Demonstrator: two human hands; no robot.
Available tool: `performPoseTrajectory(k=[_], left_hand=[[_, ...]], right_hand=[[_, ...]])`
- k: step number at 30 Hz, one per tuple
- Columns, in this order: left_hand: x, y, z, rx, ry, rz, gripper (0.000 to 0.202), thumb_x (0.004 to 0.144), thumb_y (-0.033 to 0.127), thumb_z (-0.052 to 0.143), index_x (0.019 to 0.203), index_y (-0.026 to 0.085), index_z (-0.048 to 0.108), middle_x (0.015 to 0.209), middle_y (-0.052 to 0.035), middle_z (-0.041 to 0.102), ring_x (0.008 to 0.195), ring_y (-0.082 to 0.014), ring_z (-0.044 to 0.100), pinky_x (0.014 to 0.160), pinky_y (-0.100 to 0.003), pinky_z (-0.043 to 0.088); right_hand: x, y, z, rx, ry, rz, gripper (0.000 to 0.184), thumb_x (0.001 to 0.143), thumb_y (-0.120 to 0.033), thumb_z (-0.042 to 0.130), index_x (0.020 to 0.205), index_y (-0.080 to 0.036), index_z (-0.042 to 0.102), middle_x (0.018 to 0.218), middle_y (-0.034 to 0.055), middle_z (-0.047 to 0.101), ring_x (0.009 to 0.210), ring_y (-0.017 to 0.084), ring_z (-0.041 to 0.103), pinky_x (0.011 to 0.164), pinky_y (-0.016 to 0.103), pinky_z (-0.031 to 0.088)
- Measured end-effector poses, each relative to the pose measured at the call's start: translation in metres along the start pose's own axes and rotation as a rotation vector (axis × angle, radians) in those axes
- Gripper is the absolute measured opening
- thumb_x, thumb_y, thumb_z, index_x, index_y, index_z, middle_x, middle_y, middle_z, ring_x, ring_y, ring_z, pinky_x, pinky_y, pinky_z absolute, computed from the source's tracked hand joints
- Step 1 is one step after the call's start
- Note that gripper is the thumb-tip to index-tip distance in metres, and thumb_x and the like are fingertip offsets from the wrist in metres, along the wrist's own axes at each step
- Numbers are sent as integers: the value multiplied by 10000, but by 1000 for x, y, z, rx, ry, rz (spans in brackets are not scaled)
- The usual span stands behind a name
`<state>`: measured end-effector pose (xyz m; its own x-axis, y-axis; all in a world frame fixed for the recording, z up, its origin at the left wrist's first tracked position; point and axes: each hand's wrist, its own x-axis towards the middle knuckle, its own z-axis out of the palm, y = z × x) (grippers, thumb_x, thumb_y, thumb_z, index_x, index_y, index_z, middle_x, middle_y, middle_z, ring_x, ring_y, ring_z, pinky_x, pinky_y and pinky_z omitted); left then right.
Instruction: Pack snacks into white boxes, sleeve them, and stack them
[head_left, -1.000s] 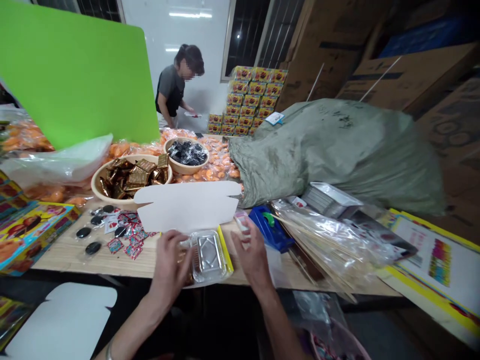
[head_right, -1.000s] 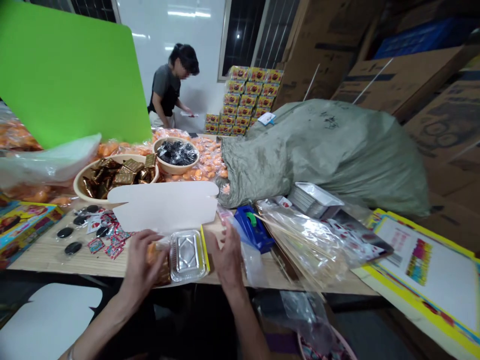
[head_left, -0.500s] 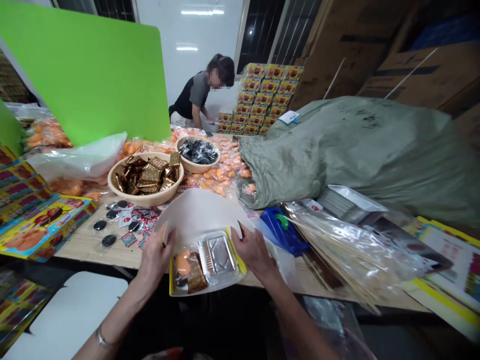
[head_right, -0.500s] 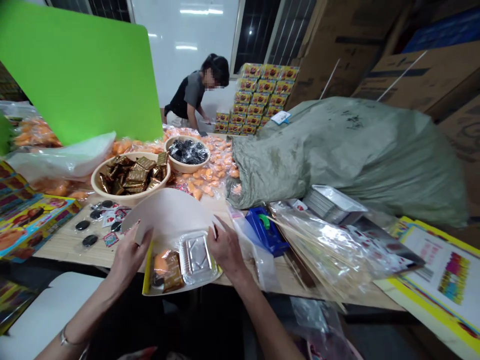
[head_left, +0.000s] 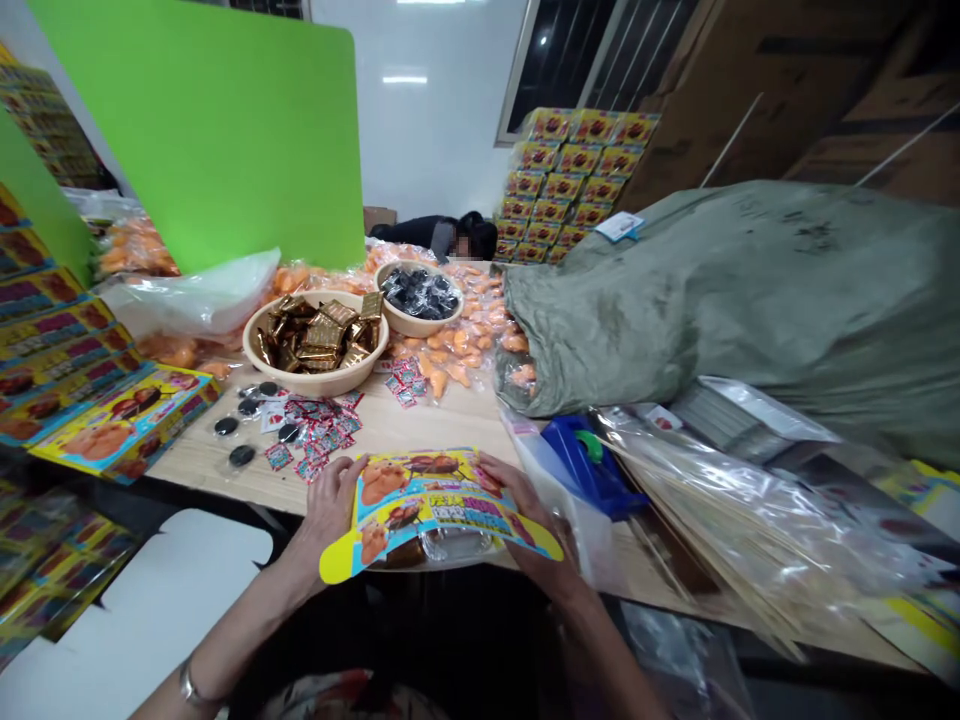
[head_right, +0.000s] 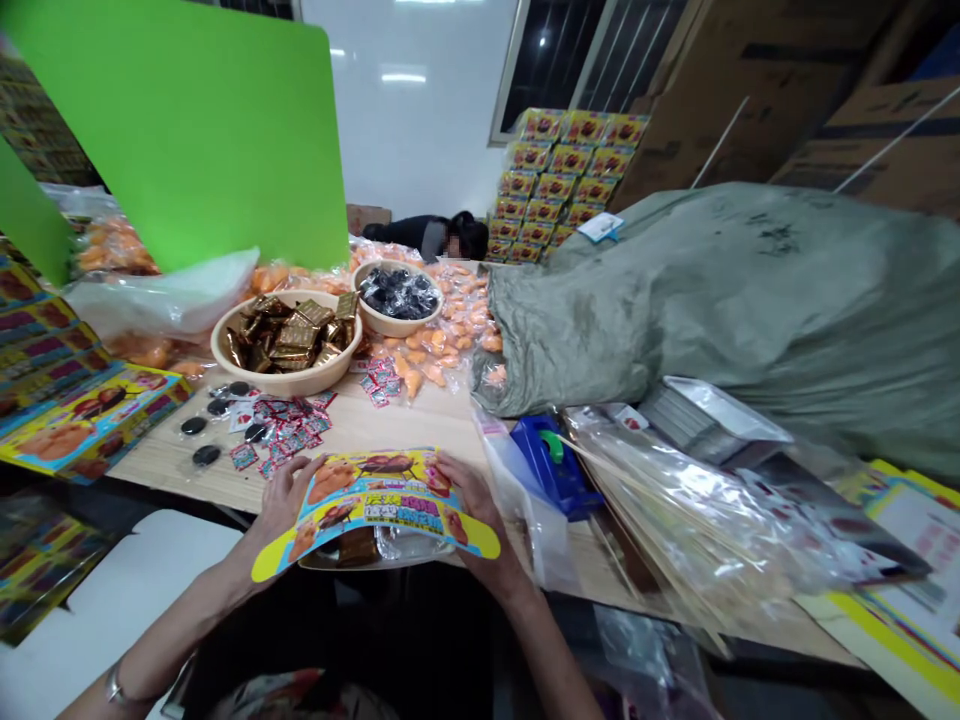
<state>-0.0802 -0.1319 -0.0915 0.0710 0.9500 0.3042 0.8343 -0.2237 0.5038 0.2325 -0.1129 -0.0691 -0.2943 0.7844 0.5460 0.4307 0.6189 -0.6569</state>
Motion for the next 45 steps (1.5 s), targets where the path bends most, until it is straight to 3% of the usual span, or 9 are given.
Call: performPoseTrajectory(k=[9, 16, 23, 29, 32, 35, 39, 41, 45], left_hand=[[-29, 41, -35, -238, -74, 95, 715, 836, 308, 619, 1469, 242, 293, 1187, -130, 412, 1135, -283, 503, 965, -475, 475], [-31, 17, -43, -126, -162, 452, 852, 828, 399, 674, 1506, 245, 183, 1490, -222, 306, 1457, -395, 154, 1130, -636, 204], [-15, -12, -38, -46, -236, 721, 582, 937, 312, 540, 1475, 309, 317, 1235, -106, 612, 1322, -268, 460, 1179, -592, 75], [-8, -16, -42, 133, -198, 818, 526, 966, 156, 453, 1438, 382, 395, 1206, -81, 650, 1255, -219, 514, 1167, -591, 114], [-2, -15, -47, 63, -274, 856, 512, 993, 184, 398, 1475, 343, 334, 1362, -96, 583, 1370, -224, 412, 1179, -584, 94], [10, -11, -57, -109, -407, 802, 470, 1019, 252, 318, 1486, 306, 327, 1472, -101, 473, 1445, -232, 294, 1182, -565, 155], [32, 2, -72, -340, -465, 661, 452, 937, 355, 528, 1383, 292, 509, 1418, -99, 536, 1359, -256, 446, 1167, -511, 268], [40, 11, -77, -439, -510, 501, 514, 829, 371, 663, 1329, 290, 573, 1383, -100, 570, 1289, -289, 525, 1107, -492, 384], [47, 26, -82, -660, -605, 85, 473, 808, 308, 607, 1281, 314, 614, 1341, -87, 605, 1098, -287, 661, 785, -393, 605]], right_hand=[[-7, 10, -9, 78, -160, -8, 506, 930, -396, 536, 1408, -273, 423, 1457, 116, 456, 1351, 256, 444, 1110, 449, 415], [-18, 24, -4, 171, -217, -2, 593, 877, -412, 625, 1416, -329, 394, 1526, 120, 372, 1397, 292, 380, 1085, 525, 421], [-14, 21, -27, 80, -386, -41, 535, 870, -303, 649, 1378, -317, 482, 1536, 92, 379, 1415, 231, 350, 1114, 480, 389], [-17, 19, -33, -36, -426, -28, 527, 875, -326, 640, 1383, -297, 504, 1528, 106, 389, 1423, 234, 333, 1098, 470, 402], [-27, 4, -42, -101, -408, 3, 532, 853, -366, 666, 1364, -299, 533, 1509, 121, 416, 1386, 266, 400, 1064, 473, 443], [-37, -23, -58, -168, -323, 12, 500, 834, -389, 688, 1317, -316, 580, 1427, 116, 514, 1288, 270, 518, 962, 425, 533], [-31, -62, -67, -318, -66, -15, 320, 945, -253, 507, 1228, -310, 645, 1110, 79, 684, 1026, 208, 659, 858, 360, 577], [-17, -76, -64, -389, 44, -1, 319, 958, -210, 457, 1199, -273, 656, 1012, 74, 701, 950, 201, 677, 829, 338, 580], [14, -88, -51, -419, 176, 49, 260, 971, -207, 444, 1102, -211, 670, 938, 65, 712, 871, 187, 689, 772, 290, 569]])
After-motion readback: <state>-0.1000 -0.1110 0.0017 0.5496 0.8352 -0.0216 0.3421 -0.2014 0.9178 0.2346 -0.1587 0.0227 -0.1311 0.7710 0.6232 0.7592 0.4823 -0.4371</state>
